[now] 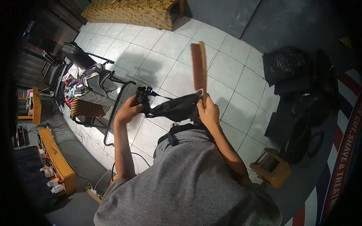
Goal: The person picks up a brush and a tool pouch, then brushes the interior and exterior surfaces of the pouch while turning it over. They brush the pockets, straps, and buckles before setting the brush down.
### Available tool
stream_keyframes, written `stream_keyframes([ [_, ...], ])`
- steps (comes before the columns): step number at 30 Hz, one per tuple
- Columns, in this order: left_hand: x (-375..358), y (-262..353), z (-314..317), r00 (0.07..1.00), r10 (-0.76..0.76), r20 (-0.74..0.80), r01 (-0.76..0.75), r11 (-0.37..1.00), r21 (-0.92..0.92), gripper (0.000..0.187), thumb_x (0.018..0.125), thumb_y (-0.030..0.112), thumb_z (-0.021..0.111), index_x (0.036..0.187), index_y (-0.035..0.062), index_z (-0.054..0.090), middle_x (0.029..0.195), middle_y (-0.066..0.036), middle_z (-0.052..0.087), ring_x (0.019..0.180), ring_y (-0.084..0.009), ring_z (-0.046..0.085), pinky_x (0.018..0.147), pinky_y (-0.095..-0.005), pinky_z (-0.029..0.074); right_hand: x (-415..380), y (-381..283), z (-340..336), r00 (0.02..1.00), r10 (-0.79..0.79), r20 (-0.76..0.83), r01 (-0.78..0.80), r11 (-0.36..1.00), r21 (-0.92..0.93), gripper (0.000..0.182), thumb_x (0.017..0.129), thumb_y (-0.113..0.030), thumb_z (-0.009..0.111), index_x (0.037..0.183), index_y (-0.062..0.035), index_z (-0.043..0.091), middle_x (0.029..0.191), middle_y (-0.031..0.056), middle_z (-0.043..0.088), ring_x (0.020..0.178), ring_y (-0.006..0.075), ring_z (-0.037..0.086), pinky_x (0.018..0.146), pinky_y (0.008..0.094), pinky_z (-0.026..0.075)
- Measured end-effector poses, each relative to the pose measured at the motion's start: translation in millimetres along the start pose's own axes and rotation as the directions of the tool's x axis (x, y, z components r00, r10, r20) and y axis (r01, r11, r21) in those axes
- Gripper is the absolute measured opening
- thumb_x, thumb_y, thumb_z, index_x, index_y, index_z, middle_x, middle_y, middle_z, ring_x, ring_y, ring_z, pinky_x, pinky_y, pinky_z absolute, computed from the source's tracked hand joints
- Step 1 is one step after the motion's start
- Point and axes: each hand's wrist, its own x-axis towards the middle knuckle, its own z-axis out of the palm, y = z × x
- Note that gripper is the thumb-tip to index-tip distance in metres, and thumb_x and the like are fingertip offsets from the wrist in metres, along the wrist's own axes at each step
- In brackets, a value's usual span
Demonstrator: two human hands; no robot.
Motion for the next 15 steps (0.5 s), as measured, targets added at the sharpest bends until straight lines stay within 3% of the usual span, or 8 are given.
stream_keyframes([
  [4,16,1,-47,0.980,0.183,-0.082,-0.115,0.847,0.519,0.028,0.069,-0.002,0.048,0.094,-0.0012,0.060,0.086,-0.010,0.062,0.079,-0.0174,0.060,0.070,-0.0300,0.048,3,-6,1,0.993,-0.037,0.114,0.043,0.997,-0.057,0.022,0.086,-0.021,0.051,0.097,-0.0017,0.051,0.070,0.0238,0.058,0.069,0.0400,0.059,0.058,0.0444,0.045],
  [6,19,7,-56,0.926,0.300,-0.231,-0.180,0.886,0.428,0.029,0.071,-0.001,0.047,0.097,-0.0014,0.059,0.092,-0.011,0.061,0.081,-0.0173,0.058,0.071,-0.0280,0.047,5,-9,1,0.990,-0.115,0.087,0.116,0.993,-0.009,0.017,0.089,-0.017,0.050,0.090,-0.0006,0.049,0.060,0.0155,0.050,0.055,0.0305,0.053,0.052,0.0373,0.040],
  [8,26,25,-45,0.909,0.167,-0.381,-0.252,0.950,-0.185,0.030,0.080,0.001,0.050,0.110,-0.0009,0.053,0.105,-0.013,0.057,0.085,-0.0173,0.057,0.073,-0.0263,0.046,9,-11,4,0.987,-0.127,0.102,0.120,0.990,0.077,0.018,0.090,-0.018,0.050,0.088,-0.0003,0.049,0.060,0.0097,0.048,0.055,0.0231,0.049,0.052,0.0342,0.039],
  [10,40,37,-35,0.872,0.225,-0.435,-0.337,0.921,-0.198,0.033,0.082,0.002,0.051,0.114,-0.0007,0.049,0.110,-0.014,0.055,0.086,-0.0171,0.057,0.073,-0.0265,0.047,15,-11,8,0.984,-0.143,0.111,0.123,0.979,0.165,0.020,0.091,-0.019,0.050,0.085,0.0000,0.049,0.060,0.0039,0.045,0.055,0.0157,0.045,0.052,0.0310,0.038],
  [12,55,50,-21,0.817,0.303,-0.490,-0.476,0.834,-0.278,0.038,0.081,0.003,0.055,0.118,-0.0006,0.046,0.114,-0.015,0.052,0.090,-0.0172,0.056,0.077,-0.0272,0.047,18,-10,11,0.948,-0.022,0.316,-0.042,0.980,0.196,0.023,0.089,-0.023,0.052,0.085,-0.0006,0.052,0.061,0.0068,0.053,0.058,0.0152,0.052,0.053,0.0334,0.038],
  [13,62,53,-16,0.795,0.334,-0.506,-0.481,0.856,-0.190,0.038,0.082,0.005,0.055,0.119,-0.0020,0.044,0.117,-0.016,0.052,0.096,-0.0199,0.056,0.080,-0.0287,0.047,18,-12,13,0.888,0.079,0.454,-0.199,0.954,0.223,0.016,0.091,-0.016,0.049,0.088,-0.0019,0.054,0.070,-0.0033,0.048,0.063,0.0063,0.043,0.055,0.0243,0.039],
  [14,67,55,-13,0.774,0.365,-0.518,-0.478,0.873,-0.100,0.039,0.083,0.007,0.055,0.119,-0.0034,0.043,0.119,-0.018,0.051,0.103,-0.0226,0.055,0.083,-0.0302,0.046,15,-14,17,0.886,0.078,0.458,-0.198,0.955,0.221,0.016,0.091,-0.016,0.049,0.088,-0.0019,0.054,0.070,-0.0033,0.048,0.063,0.0063,0.043,0.055,0.0243,0.039],
  [15,75,51,-14,0.769,0.415,-0.486,-0.407,0.904,0.128,0.042,0.082,0.009,0.058,0.119,-0.0032,0.043,0.120,-0.018,0.050,0.104,-0.0244,0.054,0.083,-0.0314,0.046,10,-15,22,0.823,0.223,0.522,-0.443,0.827,0.346,0.015,0.090,-0.014,0.047,0.092,-0.0018,0.055,0.074,-0.0010,0.052,0.066,0.0071,0.048,0.058,0.0239,0.042],
])
